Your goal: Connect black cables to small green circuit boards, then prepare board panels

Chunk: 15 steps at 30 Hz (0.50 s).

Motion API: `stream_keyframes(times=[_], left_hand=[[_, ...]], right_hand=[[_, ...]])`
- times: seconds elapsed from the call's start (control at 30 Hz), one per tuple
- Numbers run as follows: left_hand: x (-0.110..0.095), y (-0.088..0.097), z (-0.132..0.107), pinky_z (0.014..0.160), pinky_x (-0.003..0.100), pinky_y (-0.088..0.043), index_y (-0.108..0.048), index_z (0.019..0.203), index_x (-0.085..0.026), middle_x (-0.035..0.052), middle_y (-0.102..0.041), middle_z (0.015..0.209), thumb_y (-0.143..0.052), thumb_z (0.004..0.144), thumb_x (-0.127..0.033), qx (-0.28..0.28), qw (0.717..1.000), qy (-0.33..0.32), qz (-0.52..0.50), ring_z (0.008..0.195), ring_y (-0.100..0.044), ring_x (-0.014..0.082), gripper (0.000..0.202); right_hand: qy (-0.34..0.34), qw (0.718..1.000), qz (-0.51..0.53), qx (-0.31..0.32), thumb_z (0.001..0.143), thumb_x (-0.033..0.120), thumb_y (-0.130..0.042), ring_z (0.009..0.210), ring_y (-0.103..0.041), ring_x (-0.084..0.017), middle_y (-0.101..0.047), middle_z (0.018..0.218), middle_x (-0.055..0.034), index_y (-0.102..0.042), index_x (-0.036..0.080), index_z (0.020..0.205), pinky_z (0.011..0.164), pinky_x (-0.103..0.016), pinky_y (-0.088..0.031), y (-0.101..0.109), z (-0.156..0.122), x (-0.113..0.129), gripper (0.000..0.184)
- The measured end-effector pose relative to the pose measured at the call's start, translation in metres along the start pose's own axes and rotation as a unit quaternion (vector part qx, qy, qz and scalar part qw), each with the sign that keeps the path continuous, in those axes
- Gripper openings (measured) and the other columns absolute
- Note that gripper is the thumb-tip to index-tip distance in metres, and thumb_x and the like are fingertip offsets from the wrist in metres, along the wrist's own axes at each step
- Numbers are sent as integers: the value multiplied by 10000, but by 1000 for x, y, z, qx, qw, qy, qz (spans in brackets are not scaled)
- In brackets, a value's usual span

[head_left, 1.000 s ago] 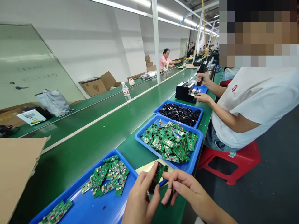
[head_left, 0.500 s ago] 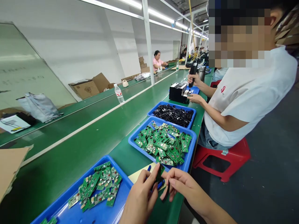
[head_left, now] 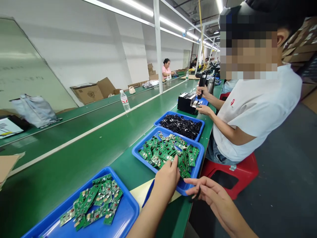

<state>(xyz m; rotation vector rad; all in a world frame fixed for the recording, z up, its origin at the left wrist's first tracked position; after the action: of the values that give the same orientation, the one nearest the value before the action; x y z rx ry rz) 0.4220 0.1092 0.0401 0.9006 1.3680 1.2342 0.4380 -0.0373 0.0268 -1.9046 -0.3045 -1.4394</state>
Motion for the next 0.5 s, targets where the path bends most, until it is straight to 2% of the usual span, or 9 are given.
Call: stream_keyframes(times=[0.07, 0.13, 0.2, 0.27, 0.37, 0.43, 0.5], left_hand=[[-8, -9, 9, 684, 299, -507, -434, 1255, -164, 97, -592, 893, -389, 811, -89, 7, 999, 7, 49, 849, -597, 219, 453], [-14, -15, 10, 671, 317, -514, -463, 1228, -166, 133, -581, 1006, -389, 788, -54, -3, 998, 9, 62, 895, -587, 247, 460], [-14, -14, 1, 703, 347, -515, -457, 1232, -186, 158, -515, 1166, -408, 787, -80, -33, 999, -6, 38, 968, -561, 270, 460], [-5, -5, -16, 781, 376, -497, -454, 1232, -197, 161, -455, 1248, -437, 790, -139, -67, 997, -27, 1, 1045, -521, 279, 445], [32, 15, -53, 855, 389, -461, -499, 1181, -192, 148, -482, 1208, -448, 798, -208, -97, 995, 6, -25, 1064, -509, 262, 387], [69, 28, -82, 859, 401, -452, -536, 1129, -197, 128, -513, 1159, -441, 803, -231, -105, 991, 89, -3, 1030, -526, 253, 341], [107, 39, -113, 876, 395, -430, -567, 1070, -162, 127, -542, 1079, -430, 809, -226, -106, 973, 203, 33, 1007, -536, 248, 301]], right_hand=[[18, 1000, 13, -6, 760, 389, -592, 774, -621, -195, -669, 909, -107, -609, 156, 702, 701, -312, -452, 2, -3, 2, 241], [30, 999, 24, -8, 763, 374, -596, 721, -621, -185, -679, 826, -90, -629, 161, 708, 676, -306, -461, 2, -5, 2, 223], [29, 999, 30, -8, 757, 363, -607, 684, -619, -178, -681, 774, -80, -651, 165, 720, 655, -300, -472, 1, -5, 0, 206], [18, 999, 35, -2, 737, 354, -630, 672, -618, -180, -682, 754, -81, -673, 168, 731, 651, -301, -485, 1, -5, -5, 191], [5, 998, 58, -3, 698, 337, -669, 668, -620, -181, -685, 736, -81, -695, 174, 734, 659, -298, -500, 2, -3, -14, 169], [-12, 997, 76, 5, 674, 320, -690, 670, -625, -184, -688, 732, -78, -701, 184, 735, 665, -300, -506, 2, -3, -22, 149], [-40, 994, 92, 31, 659, 307, -701, 676, -630, -195, -690, 740, -76, -698, 195, 733, 667, -318, -508, -3, -2, -31, 134]])
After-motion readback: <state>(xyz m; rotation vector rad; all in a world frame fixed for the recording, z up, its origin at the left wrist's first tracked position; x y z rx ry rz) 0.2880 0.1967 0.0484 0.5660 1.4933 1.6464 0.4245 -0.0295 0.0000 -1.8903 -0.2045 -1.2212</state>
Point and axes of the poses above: each hand's wrist, its own z-axis towards the middle knuckle, its own y-axis out of the back of the hand, x = y × z, the point moved 3 cm from there along z, towards the middle knuckle
